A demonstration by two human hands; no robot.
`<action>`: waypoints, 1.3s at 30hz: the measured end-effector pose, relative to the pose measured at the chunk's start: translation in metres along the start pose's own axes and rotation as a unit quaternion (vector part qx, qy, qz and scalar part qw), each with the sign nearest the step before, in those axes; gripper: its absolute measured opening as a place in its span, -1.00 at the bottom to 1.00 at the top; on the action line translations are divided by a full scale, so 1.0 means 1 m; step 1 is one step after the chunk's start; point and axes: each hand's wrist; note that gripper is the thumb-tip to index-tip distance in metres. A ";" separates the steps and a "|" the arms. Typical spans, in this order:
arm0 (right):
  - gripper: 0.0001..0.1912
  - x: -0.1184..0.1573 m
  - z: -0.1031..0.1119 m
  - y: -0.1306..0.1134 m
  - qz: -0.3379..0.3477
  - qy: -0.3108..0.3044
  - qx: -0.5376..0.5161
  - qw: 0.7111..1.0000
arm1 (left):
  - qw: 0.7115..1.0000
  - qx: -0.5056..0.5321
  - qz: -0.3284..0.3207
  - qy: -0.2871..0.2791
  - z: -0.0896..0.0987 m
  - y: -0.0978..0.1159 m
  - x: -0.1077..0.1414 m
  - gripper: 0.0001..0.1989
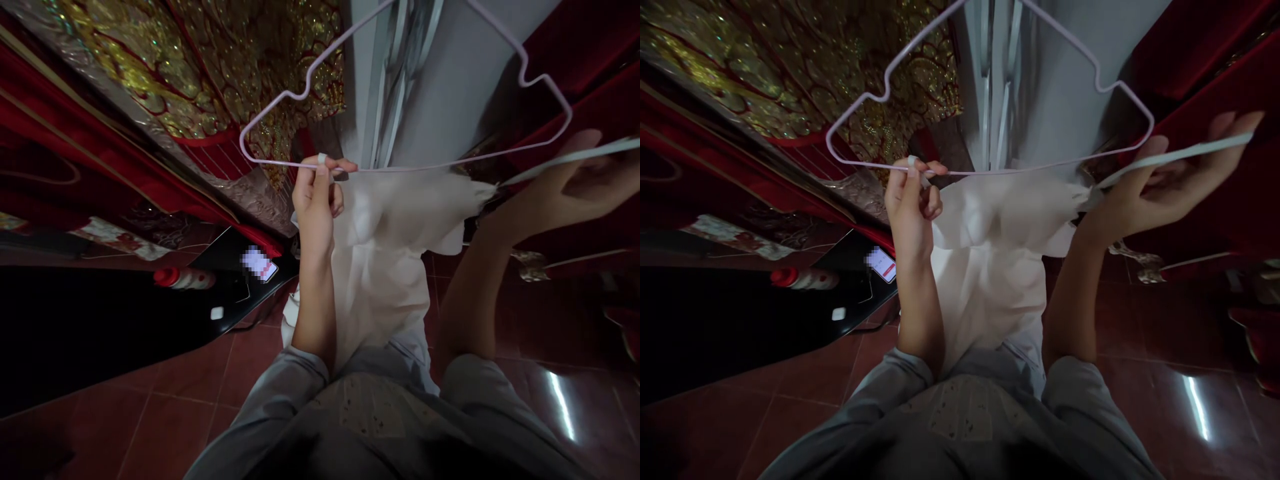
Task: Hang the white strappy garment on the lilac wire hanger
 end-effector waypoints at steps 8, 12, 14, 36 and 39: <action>-0.55 0.047 -0.032 -0.032 -0.111 -0.139 0.139 0.974 | 1.000 0.001 -0.020 -0.006 -0.006 -0.009 0.009 -0.75; -0.56 0.049 -0.026 -0.031 -0.140 -0.148 0.119 0.972 | 0.988 -0.077 -0.098 0.089 0.016 -0.016 0.010 -0.85; -0.54 0.046 -0.023 -0.029 -0.136 -0.135 0.114 0.975 | 0.968 -0.115 -0.147 0.167 0.034 -0.016 0.004 -0.87; -0.40 0.058 -0.026 -0.039 -0.201 -0.199 0.070 0.957 | 0.984 -0.149 -0.086 0.053 0.043 0.030 -0.083 -0.64; -0.39 0.064 -0.031 -0.040 -0.193 -0.209 0.064 0.957 | 0.989 0.028 -0.020 0.143 0.045 -0.001 -0.058 -0.85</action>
Point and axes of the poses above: each hand's wrist, its own x-axis away from the middle knuckle, its own z-axis out of the back of the hand, y = z × x, and after that the axes turned 4 degrees about -z, right-handed
